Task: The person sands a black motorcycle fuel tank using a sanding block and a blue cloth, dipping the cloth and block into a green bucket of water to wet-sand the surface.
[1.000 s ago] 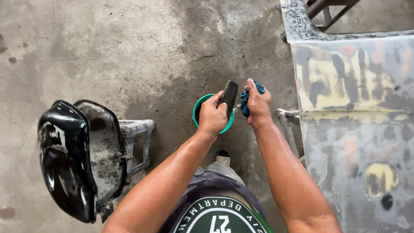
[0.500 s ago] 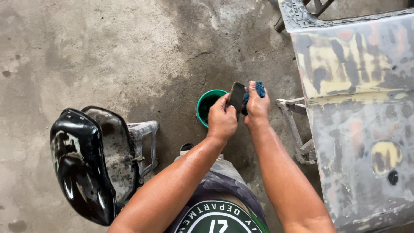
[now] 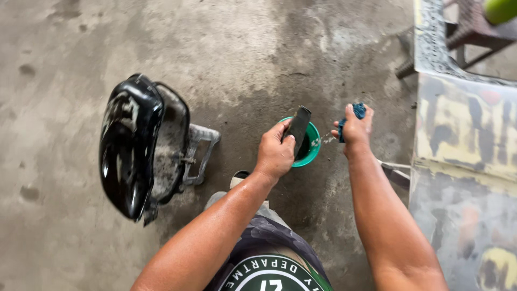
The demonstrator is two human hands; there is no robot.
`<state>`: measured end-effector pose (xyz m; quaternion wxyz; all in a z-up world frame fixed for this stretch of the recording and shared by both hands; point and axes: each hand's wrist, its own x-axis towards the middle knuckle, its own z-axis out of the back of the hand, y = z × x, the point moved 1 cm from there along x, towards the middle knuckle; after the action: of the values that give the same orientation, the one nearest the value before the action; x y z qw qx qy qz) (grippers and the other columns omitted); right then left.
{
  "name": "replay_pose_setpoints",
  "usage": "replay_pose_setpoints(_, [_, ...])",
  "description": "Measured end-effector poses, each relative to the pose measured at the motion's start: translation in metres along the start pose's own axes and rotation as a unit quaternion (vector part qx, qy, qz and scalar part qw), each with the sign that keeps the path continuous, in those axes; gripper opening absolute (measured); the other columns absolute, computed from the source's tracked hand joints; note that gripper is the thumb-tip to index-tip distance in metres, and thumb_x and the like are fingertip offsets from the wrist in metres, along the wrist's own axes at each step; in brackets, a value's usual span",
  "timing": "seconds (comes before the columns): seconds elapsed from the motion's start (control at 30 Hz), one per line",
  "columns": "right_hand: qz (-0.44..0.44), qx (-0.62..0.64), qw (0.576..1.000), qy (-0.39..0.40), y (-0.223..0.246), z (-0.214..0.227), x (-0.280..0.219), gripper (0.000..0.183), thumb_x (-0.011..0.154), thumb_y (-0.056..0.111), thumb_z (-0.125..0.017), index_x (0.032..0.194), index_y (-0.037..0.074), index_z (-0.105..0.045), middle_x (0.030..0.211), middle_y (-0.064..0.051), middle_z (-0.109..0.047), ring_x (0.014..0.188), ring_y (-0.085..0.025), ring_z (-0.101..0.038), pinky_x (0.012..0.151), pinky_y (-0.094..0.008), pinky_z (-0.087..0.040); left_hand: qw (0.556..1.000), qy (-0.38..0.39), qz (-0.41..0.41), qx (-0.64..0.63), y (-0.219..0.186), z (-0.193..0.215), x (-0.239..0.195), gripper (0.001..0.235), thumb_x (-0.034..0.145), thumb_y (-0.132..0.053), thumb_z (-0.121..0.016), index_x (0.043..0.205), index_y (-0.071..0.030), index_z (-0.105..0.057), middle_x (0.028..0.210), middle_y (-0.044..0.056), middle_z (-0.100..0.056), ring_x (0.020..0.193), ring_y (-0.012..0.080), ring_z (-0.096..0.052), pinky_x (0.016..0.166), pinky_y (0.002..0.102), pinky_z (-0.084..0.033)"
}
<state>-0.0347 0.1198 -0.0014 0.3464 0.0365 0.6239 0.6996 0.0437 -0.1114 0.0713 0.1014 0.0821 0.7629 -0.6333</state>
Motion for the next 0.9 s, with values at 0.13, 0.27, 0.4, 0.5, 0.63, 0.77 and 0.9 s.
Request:
replay_pose_setpoints(0.13, [0.001, -0.079, 0.997, 0.001, -0.037, 0.006, -0.010, 0.048, 0.089, 0.015, -0.071, 0.125, 0.019, -0.039, 0.109, -0.012, -0.061, 0.074, -0.018, -0.065, 0.050, -0.034, -0.056, 0.998, -0.056, 0.015, 0.018, 0.032, 0.018, -0.038, 0.042, 0.091, -0.001, -0.053, 0.131, -0.001, -0.065, 0.114, 0.005, -0.073, 0.104, 0.0104, -0.068, 0.095, 0.027, -0.050])
replay_pose_setpoints(0.27, [-0.034, -0.075, 0.996, 0.043, -0.069, -0.014, -0.040, 0.057, 0.081, 0.000, -0.068, 0.123, 0.015, -0.033, 0.107, -0.016, -0.057, 0.076, -0.020, -0.064, 0.052, -0.038, -0.058, 0.995, -0.093, -0.018, 0.013, 0.058, 0.057, -0.066, 0.041, 0.091, 0.000, -0.054, 0.130, 0.001, -0.064, 0.113, 0.006, -0.074, 0.102, 0.0101, -0.068, 0.093, 0.027, -0.053])
replay_pose_setpoints(0.4, [-0.058, -0.107, 0.983, 0.140, -0.094, -0.047, -0.087, 0.047, 0.081, 0.001, -0.065, 0.120, 0.011, -0.040, 0.095, -0.013, -0.060, 0.071, -0.027, -0.063, 0.054, -0.039, -0.054, 0.987, -0.158, 0.038, -0.006, 0.067, 0.100, -0.090, 0.042, 0.091, 0.001, -0.055, 0.131, 0.000, -0.065, 0.110, 0.005, -0.074, 0.094, 0.0092, -0.067, 0.085, 0.026, -0.054])
replay_pose_setpoints(0.5, [-0.003, -0.194, 0.959, 0.209, -0.110, -0.078, -0.121, 0.032, 0.088, 0.011, -0.068, 0.118, 0.006, -0.057, 0.095, -0.012, -0.067, 0.080, -0.026, -0.064, 0.068, -0.040, -0.052, 0.980, -0.196, 0.037, -0.016, 0.072, 0.141, -0.108, 0.042, 0.091, 0.002, -0.054, 0.132, 0.000, -0.065, 0.109, 0.004, -0.074, 0.093, 0.0081, -0.067, 0.083, 0.025, -0.054])
replay_pose_setpoints(0.63, [0.232, -0.391, 0.843, 0.287, -0.105, -0.138, -0.174, 0.028, 0.096, 0.020, -0.069, 0.119, 0.004, -0.071, 0.109, -0.018, -0.073, 0.101, -0.033, -0.071, 0.091, -0.041, -0.054, 0.970, -0.242, 0.011, -0.020, 0.076, 0.218, -0.125, 0.043, 0.091, 0.003, -0.055, 0.132, 0.000, -0.063, 0.105, 0.002, -0.072, 0.087, 0.0066, -0.065, 0.077, 0.024, -0.053])
replay_pose_setpoints(0.77, [0.371, -0.295, 0.829, 0.297, -0.080, -0.227, -0.247, 0.043, 0.094, 0.008, -0.066, 0.137, 0.012, -0.062, 0.129, -0.019, -0.067, 0.121, -0.038, -0.064, 0.100, -0.042, -0.050, 0.962, -0.273, 0.030, -0.017, 0.073, 0.318, -0.149, 0.041, 0.092, 0.003, -0.056, 0.132, 0.000, -0.066, 0.099, 0.003, -0.071, 0.080, 0.0076, -0.061, 0.071, 0.025, -0.051])
replay_pose_setpoints(0.9, [0.538, -0.278, 0.747, 0.274, -0.038, -0.334, -0.298, 0.058, 0.093, -0.003, -0.065, 0.148, 0.015, -0.055, 0.152, -0.019, -0.054, 0.142, -0.040, -0.052, 0.118, -0.045, -0.044, 0.949, -0.302, 0.091, 0.001, 0.079, 0.422, -0.163, 0.040, 0.093, 0.002, -0.055, 0.131, -0.002, -0.067, 0.097, 0.001, -0.071, 0.078, 0.0059, -0.062, 0.070, 0.024, -0.051])
